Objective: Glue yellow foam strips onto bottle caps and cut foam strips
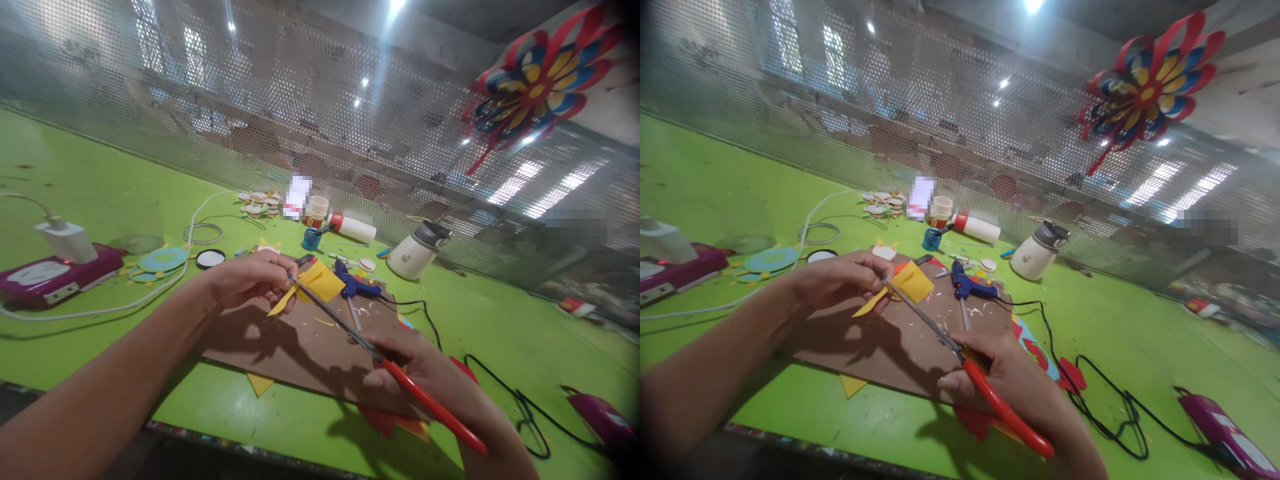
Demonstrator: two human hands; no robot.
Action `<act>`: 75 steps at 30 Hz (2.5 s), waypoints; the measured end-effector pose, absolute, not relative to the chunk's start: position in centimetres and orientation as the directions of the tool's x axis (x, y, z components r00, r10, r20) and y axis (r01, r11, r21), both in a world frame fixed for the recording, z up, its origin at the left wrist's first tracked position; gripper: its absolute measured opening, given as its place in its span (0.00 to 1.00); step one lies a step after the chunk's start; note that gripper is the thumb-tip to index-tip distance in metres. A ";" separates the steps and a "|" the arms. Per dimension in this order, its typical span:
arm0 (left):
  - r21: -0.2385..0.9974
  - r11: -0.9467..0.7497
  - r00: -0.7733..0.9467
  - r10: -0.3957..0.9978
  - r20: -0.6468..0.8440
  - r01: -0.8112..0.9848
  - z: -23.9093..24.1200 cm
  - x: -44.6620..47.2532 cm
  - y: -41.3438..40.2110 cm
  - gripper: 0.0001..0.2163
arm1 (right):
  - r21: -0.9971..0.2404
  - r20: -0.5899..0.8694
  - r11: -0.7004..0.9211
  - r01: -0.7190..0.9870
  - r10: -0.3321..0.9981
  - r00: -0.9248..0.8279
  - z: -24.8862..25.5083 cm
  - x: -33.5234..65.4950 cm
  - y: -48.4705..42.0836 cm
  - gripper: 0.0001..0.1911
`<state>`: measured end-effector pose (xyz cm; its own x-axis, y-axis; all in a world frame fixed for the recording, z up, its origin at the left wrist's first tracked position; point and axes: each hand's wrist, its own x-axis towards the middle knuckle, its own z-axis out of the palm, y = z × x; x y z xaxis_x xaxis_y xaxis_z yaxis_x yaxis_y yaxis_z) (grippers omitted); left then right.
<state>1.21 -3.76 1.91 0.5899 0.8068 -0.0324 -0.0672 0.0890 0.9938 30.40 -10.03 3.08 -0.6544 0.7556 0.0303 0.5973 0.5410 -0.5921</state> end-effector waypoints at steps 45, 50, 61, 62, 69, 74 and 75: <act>0.999 -0.034 0.395 0.919 0.018 0.036 1.4 1.4 -3.4 0.12 | -0.654 -0.158 0.353 0.669 0.801 -0.578 2.8 30.4 -9.4 0.26; 1.000 -0.002 0.384 0.923 -0.004 0.015 1.6 1.4 -3.4 0.11 | -0.656 -0.105 0.369 0.658 0.819 -0.564 2.8 30.2 -9.5 0.26; 0.991 0.111 0.326 0.942 -0.080 -0.075 1.3 1.3 -3.1 0.12 | -0.671 -0.066 0.383 0.635 0.822 -0.566 2.9 29.8 -9.6 0.22; 0.990 0.112 0.319 0.944 -0.079 -0.086 1.3 1.3 -3.1 0.11 | -0.669 -0.071 0.381 0.638 0.822 -0.565 3.0 29.8 -9.5 0.20; 0.973 0.080 0.239 0.971 -0.027 -0.218 1.9 1.6 -3.3 0.12 | -0.641 -0.067 0.382 0.666 0.836 -0.544 3.3 29.1 -10.2 0.19; 0.945 0.030 0.171 0.985 0.028 -0.326 2.1 1.7 -3.4 0.12 | -0.656 0.008 0.380 0.652 0.868 -0.497 3.0 28.6 -10.4 0.19; 0.940 0.028 0.164 0.986 0.030 -0.340 2.1 1.8 -3.5 0.11 | -0.657 0.021 0.388 0.646 0.866 -0.499 2.9 28.7 -10.3 0.20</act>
<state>1.79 -3.48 2.15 0.1639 0.9860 0.0299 -0.3404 0.0281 0.9399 28.65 -10.34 2.85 -0.4994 0.8661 0.0212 0.6457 0.3884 -0.6575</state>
